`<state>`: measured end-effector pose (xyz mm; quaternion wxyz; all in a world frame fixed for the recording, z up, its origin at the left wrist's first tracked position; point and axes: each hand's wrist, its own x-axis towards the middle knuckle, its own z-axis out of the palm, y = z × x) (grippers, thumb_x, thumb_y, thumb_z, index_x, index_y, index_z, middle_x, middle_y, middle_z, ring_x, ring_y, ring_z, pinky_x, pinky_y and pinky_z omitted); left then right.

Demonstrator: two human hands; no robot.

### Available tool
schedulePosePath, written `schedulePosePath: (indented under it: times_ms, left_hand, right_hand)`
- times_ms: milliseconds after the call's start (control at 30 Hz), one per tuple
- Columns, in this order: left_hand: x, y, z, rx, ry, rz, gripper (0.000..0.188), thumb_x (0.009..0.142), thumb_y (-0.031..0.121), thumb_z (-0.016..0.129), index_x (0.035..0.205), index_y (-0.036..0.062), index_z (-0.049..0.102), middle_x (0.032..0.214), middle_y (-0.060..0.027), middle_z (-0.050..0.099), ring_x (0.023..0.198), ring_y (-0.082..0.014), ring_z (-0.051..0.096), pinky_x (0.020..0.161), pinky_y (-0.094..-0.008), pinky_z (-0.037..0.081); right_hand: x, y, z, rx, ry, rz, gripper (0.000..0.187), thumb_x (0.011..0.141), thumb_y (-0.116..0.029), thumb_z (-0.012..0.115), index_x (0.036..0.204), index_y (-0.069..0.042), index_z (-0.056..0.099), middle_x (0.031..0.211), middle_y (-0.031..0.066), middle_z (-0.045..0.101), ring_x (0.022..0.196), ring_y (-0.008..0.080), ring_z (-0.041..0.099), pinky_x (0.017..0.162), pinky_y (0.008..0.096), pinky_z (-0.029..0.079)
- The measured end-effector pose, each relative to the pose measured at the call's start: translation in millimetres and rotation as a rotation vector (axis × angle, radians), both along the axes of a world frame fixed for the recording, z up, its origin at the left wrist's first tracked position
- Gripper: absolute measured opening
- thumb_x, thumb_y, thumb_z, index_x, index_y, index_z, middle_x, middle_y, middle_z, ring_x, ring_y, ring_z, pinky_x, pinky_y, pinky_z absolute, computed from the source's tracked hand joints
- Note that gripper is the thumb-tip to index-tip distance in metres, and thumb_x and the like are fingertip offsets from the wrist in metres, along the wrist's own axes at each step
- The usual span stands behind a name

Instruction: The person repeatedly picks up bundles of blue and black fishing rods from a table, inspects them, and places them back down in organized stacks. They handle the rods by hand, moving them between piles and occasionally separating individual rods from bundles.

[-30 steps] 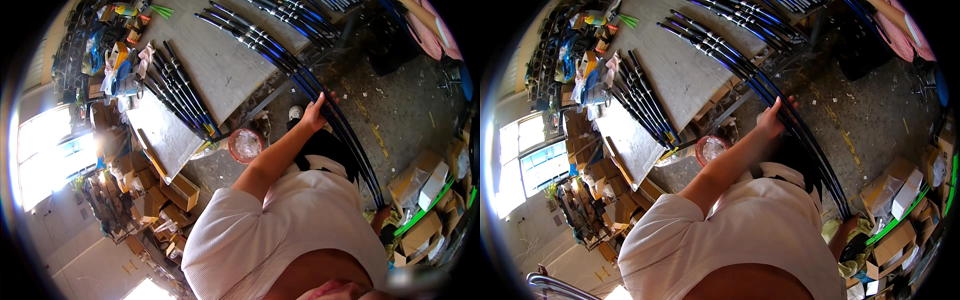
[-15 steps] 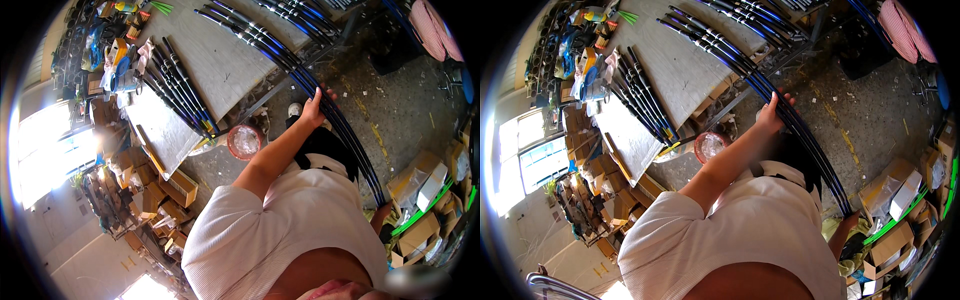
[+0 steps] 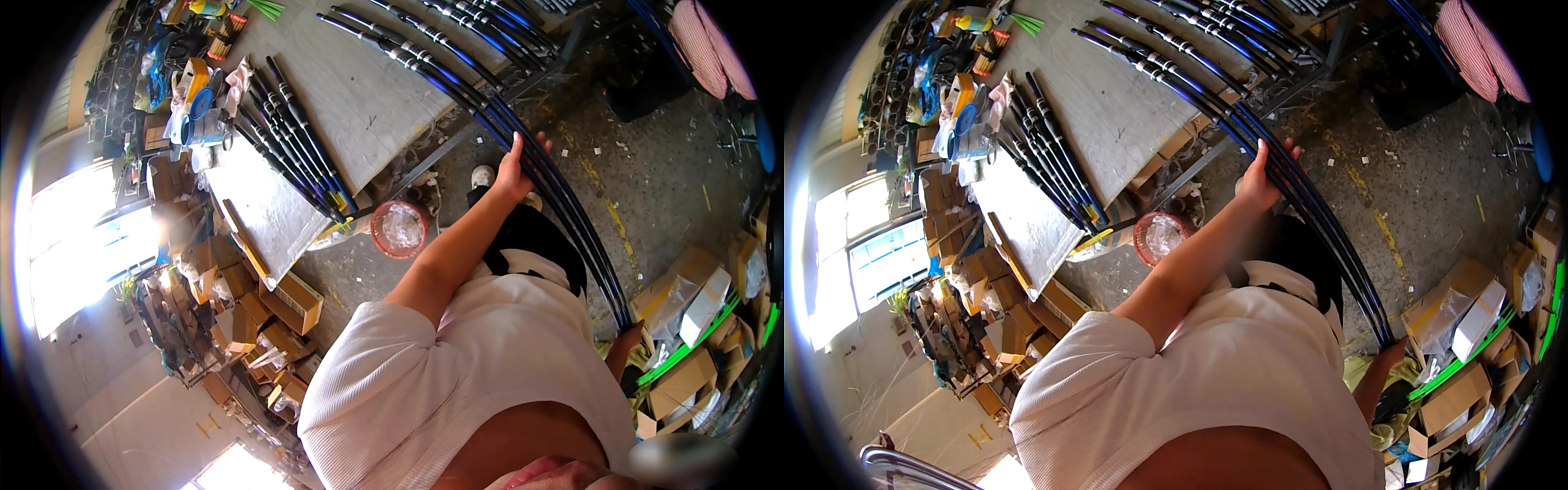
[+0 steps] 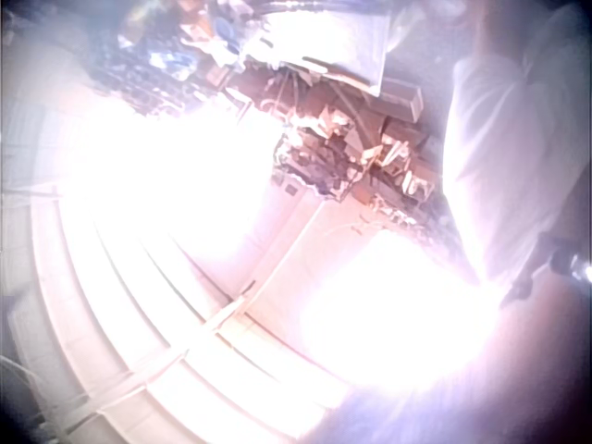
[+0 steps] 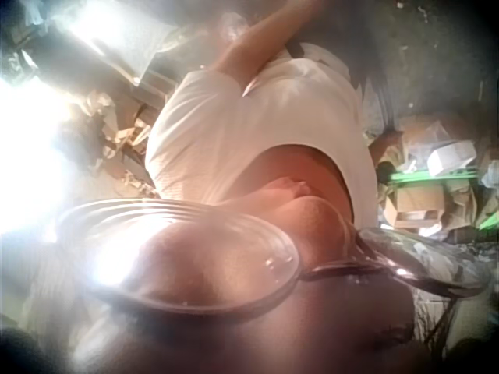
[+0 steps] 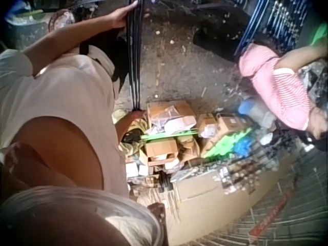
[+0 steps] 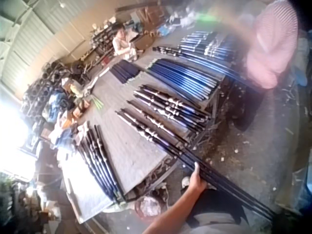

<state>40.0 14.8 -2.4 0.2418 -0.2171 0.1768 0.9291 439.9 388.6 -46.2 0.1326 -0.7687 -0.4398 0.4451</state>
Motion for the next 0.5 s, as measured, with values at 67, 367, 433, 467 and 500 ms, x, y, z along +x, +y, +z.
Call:
schedulePosePath:
  times_ms: [67, 367, 433, 467, 500]
  left_hand:
    - [-2, 1, -1, 0.008, 0.025, -0.022, 0.043, 0.089, 0.048, 0.044, 0.123, 0.0211, 0.045, 0.127, -0.0051, 0.049, 0.118, -0.0273, 0.046, 0.094, -0.0562, 0.038]
    - [-5, 4, 1, 0.042, -0.011, -0.035, 0.054, 0.088, 0.051, 0.047, 0.125, 0.0130, 0.045, 0.130, -0.0066, 0.047, 0.121, -0.0293, 0.043, 0.095, -0.0578, 0.037]
    - [-5, 3, 0, 0.026, -0.005, -0.033, 0.056, 0.088, 0.050, 0.047, 0.125, 0.0085, 0.044, 0.130, -0.0074, 0.047, 0.122, -0.0293, 0.042, 0.096, -0.0579, 0.036]
    - [-6, 4, 2, 0.025, -0.014, -0.027, 0.056, 0.088, 0.048, 0.047, 0.125, 0.0065, 0.044, 0.130, -0.0077, 0.047, 0.123, -0.0291, 0.041, 0.096, -0.0580, 0.036]
    - [-6, 5, 3, 0.024, -0.023, -0.020, 0.056, 0.089, 0.047, 0.048, 0.124, 0.0044, 0.044, 0.130, -0.0080, 0.047, 0.123, -0.0290, 0.041, 0.096, -0.0580, 0.036]
  right_hand:
    - [5, 0, -4, -0.002, 0.021, 0.010, 0.050, 0.080, -0.049, 0.058, 0.083, 0.001, 0.058, 0.084, 0.0097, 0.056, 0.072, 0.0236, 0.052, 0.057, 0.0405, 0.043]
    - [-5, -10, 9, -0.047, 0.008, -0.031, 0.053, 0.079, -0.050, 0.060, 0.101, -0.001, 0.057, 0.102, 0.0132, 0.055, 0.086, 0.0289, 0.052, 0.065, 0.0458, 0.044]
    - [-13, -16, 17, -0.031, 0.001, -0.046, 0.052, 0.079, -0.050, 0.060, 0.098, -0.001, 0.057, 0.099, 0.0124, 0.056, 0.084, 0.0285, 0.053, 0.064, 0.0455, 0.044]
    - [-18, -20, 22, -0.021, -0.004, -0.054, 0.052, 0.079, -0.050, 0.060, 0.096, -0.001, 0.057, 0.097, 0.0121, 0.056, 0.083, 0.0283, 0.053, 0.064, 0.0453, 0.044]
    - [-17, -18, 21, -0.025, -0.013, -0.050, 0.052, 0.079, -0.050, 0.060, 0.096, -0.001, 0.058, 0.096, 0.0118, 0.057, 0.083, 0.0281, 0.053, 0.063, 0.0453, 0.044]
